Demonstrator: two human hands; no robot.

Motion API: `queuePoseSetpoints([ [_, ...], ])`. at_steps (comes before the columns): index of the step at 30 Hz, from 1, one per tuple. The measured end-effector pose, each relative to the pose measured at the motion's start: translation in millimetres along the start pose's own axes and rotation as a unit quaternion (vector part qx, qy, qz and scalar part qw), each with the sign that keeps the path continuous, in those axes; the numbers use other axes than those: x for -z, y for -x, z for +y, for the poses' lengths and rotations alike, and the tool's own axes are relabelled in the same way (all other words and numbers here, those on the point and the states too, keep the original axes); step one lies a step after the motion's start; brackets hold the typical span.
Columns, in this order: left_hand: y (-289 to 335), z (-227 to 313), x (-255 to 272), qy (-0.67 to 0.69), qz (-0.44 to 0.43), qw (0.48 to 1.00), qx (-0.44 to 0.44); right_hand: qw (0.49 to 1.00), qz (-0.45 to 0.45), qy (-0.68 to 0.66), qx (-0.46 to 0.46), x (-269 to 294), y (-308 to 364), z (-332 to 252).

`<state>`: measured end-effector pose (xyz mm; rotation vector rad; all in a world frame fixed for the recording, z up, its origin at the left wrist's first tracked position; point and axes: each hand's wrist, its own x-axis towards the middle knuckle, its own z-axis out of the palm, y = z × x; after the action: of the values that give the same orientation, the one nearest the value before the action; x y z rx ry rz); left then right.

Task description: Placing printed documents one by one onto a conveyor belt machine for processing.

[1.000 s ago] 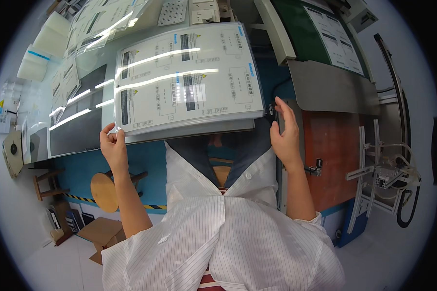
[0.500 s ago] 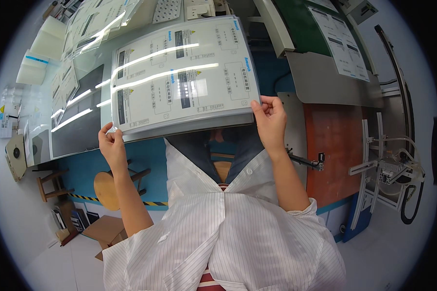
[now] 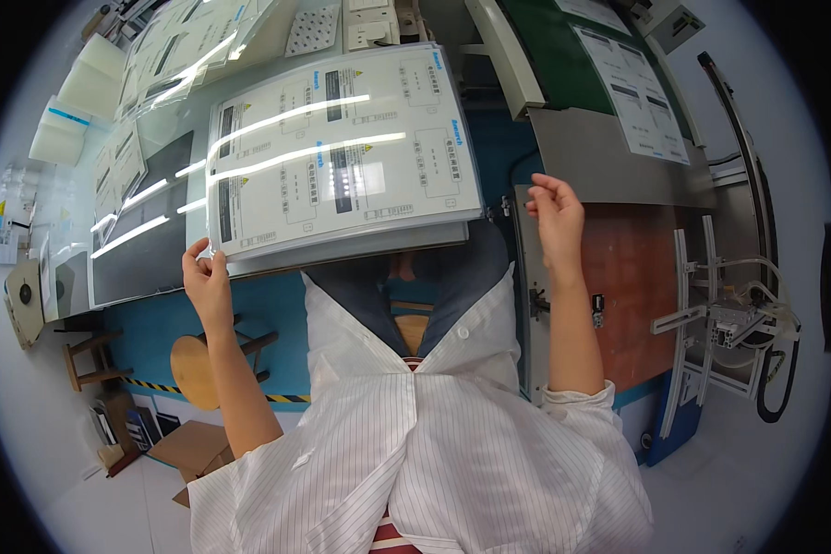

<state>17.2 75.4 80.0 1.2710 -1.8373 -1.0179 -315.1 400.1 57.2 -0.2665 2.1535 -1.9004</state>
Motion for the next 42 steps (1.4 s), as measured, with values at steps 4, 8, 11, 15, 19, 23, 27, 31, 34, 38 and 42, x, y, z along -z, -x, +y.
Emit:
queuePoseSetpoints([
  [4, -2.7, 7.5, 0.8, -0.046, -0.018, 0.999, -0.003, 0.986, 0.088, 0.129, 0.051, 55.2, -46.2, 5.2],
  [8, -11.9, 2.9, 2.0, -0.146, -0.034, 0.988, -0.035, 0.902, 0.183, 0.357, 0.157, 108.2, -85.2, 34.6],
  [11, -11.7, 2.4, 16.9, -0.294, -0.034, 0.954, -0.05, 0.861, 0.221, 0.442, 0.124, 115.8, -100.8, 39.2],
  [15, -15.7, 7.7, 6.5, -0.37, -0.002, 0.923, -0.107, 0.83, 0.257, 0.491, 0.071, 137.1, -125.6, 40.7],
  [19, -29.6, 13.2, -27.0, -0.338, 0.012, 0.926, -0.168, 0.767, 0.247, 0.593, 0.014, 169.5, -144.2, 35.8],
  [23, -40.8, -1.2, -52.7, -0.252, 0.021, 0.949, -0.19, 0.762, 0.046, 0.624, -0.168, 184.3, -146.1, 25.0],
  [27, -34.7, 0.5, -63.0, -0.335, 0.075, 0.92, -0.19, 0.698, 0.049, 0.713, -0.04, 184.2, -130.2, 41.0],
  [31, -29.6, 23.4, -63.2, -0.324, 0.077, 0.928, -0.169, 0.708, 0.064, 0.701, 0.059, 205.0, -144.4, 54.1],
  [34, -32.5, 15.6, -70.9, -0.325, 0.102, 0.924, -0.174, 0.735, 0.073, 0.669, 0.084, 204.5, -145.1, 24.2],
  [38, -27.7, 19.7, -73.8, -0.332, 0.132, 0.921, -0.153, 0.783, 0.038, 0.599, 0.167, 127.6, -98.0, -46.3],
  [42, -24.2, 28.8, -69.5, -0.28, 0.142, 0.935, -0.167, 0.809, 0.01, 0.494, 0.319, 50.7, -4.5, -114.2],
])
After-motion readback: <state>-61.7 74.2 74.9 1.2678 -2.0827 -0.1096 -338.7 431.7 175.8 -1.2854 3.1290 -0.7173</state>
